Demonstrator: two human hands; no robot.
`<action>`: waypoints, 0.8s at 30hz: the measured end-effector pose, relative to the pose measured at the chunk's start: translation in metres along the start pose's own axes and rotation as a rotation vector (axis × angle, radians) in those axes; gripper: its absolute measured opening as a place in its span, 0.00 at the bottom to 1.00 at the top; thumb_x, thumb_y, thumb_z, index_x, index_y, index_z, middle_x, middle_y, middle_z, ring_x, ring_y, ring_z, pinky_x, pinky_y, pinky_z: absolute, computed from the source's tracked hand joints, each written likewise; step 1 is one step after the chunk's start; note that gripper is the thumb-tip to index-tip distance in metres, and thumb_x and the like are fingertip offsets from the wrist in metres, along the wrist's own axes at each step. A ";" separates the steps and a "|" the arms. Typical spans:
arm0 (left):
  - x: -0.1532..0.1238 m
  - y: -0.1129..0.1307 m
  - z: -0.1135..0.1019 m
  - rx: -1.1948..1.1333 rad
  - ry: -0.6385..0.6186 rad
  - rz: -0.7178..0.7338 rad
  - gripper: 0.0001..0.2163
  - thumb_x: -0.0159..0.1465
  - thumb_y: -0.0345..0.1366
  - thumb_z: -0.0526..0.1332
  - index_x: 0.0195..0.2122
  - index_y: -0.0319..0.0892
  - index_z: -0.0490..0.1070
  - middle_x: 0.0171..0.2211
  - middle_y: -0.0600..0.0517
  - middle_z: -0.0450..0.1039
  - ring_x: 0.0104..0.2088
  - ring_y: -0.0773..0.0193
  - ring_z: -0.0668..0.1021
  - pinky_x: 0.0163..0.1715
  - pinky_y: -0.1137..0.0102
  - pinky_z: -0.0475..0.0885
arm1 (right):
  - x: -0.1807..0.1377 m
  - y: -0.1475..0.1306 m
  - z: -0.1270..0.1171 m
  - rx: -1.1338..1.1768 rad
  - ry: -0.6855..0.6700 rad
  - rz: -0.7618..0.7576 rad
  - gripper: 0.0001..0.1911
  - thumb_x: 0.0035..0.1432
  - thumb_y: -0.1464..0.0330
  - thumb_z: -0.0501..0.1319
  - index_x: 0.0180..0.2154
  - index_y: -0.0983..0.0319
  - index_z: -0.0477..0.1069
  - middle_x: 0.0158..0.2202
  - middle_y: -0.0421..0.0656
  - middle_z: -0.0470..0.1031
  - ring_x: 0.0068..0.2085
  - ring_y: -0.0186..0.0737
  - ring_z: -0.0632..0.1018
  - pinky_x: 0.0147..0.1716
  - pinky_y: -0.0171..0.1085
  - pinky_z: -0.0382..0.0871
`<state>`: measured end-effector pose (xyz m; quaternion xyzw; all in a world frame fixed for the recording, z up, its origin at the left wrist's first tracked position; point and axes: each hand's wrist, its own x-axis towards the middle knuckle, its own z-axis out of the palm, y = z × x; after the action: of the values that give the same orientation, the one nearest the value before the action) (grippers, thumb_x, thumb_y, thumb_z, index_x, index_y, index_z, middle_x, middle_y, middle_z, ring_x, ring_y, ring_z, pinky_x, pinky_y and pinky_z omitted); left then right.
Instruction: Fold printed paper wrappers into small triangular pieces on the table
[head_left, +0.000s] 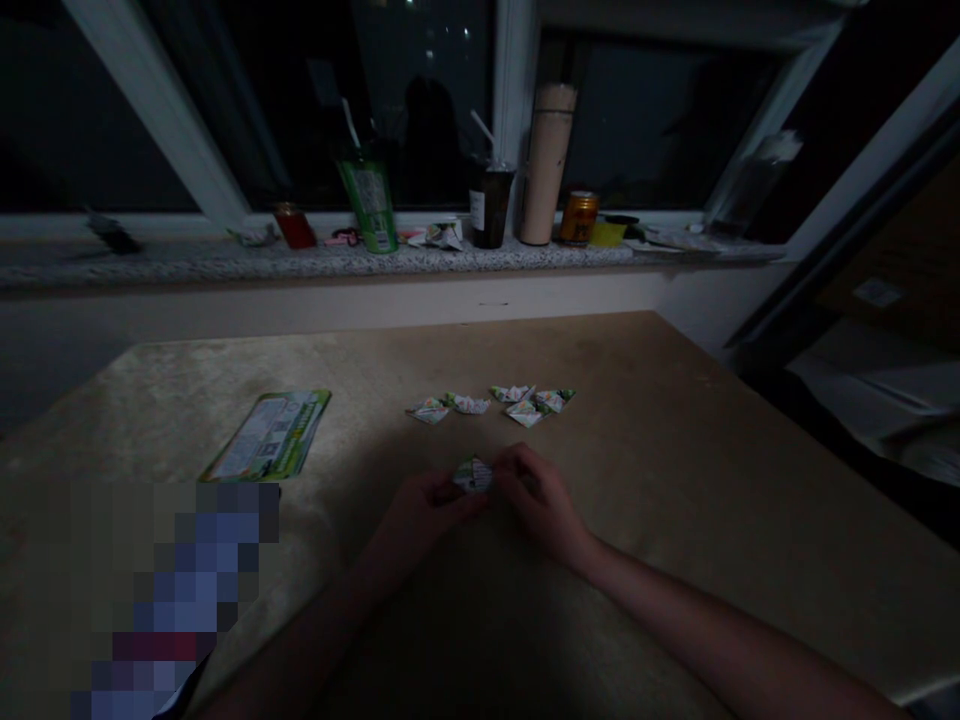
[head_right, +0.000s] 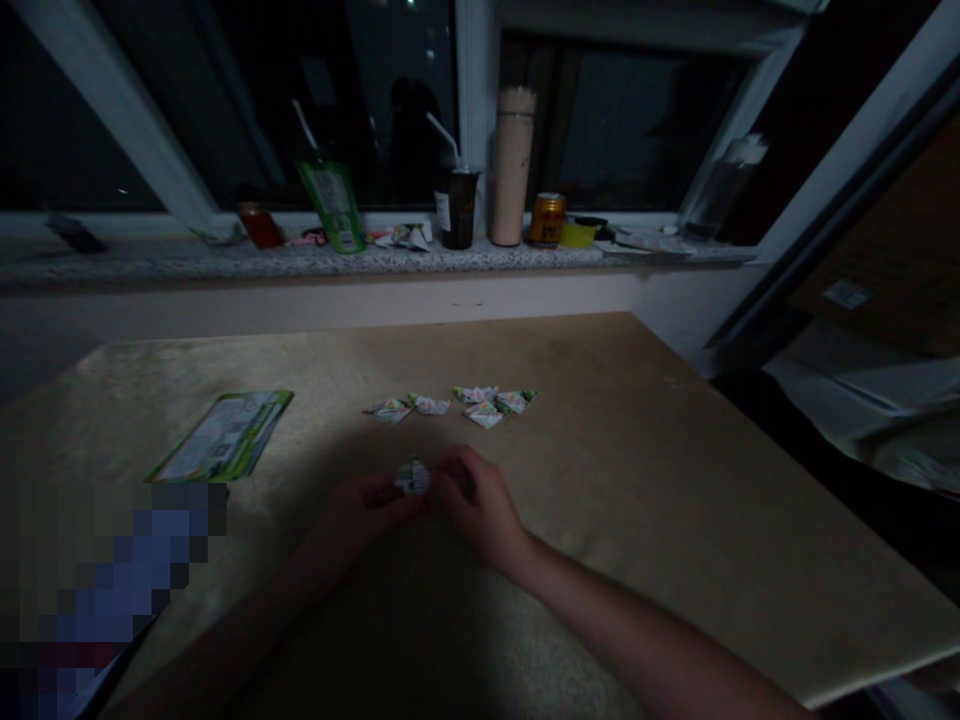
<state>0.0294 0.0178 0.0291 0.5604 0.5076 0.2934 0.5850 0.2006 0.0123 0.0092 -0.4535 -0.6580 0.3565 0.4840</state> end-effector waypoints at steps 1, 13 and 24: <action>0.000 -0.001 0.000 0.034 -0.009 0.002 0.12 0.53 0.41 0.64 0.34 0.39 0.76 0.31 0.52 0.79 0.34 0.57 0.78 0.33 0.70 0.69 | 0.000 0.000 0.000 0.009 -0.063 0.024 0.08 0.59 0.66 0.53 0.30 0.63 0.65 0.24 0.38 0.65 0.26 0.32 0.66 0.26 0.30 0.59; -0.001 -0.005 0.001 0.115 -0.128 0.002 0.12 0.54 0.43 0.63 0.31 0.39 0.76 0.28 0.54 0.77 0.30 0.61 0.77 0.30 0.73 0.67 | 0.003 0.005 -0.001 -0.021 -0.310 0.062 0.19 0.64 0.59 0.49 0.25 0.63 0.62 0.21 0.36 0.62 0.24 0.30 0.63 0.24 0.30 0.54; -0.004 -0.005 0.004 0.029 -0.322 0.041 0.22 0.58 0.54 0.57 0.26 0.37 0.74 0.22 0.51 0.74 0.19 0.67 0.72 0.23 0.74 0.66 | -0.003 0.001 0.006 0.392 -0.338 0.192 0.20 0.61 0.55 0.54 0.24 0.64 0.64 0.19 0.35 0.62 0.22 0.29 0.63 0.21 0.29 0.55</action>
<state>0.0305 0.0113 0.0246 0.6186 0.4001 0.2045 0.6446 0.1953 0.0102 0.0055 -0.3454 -0.6019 0.5920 0.4099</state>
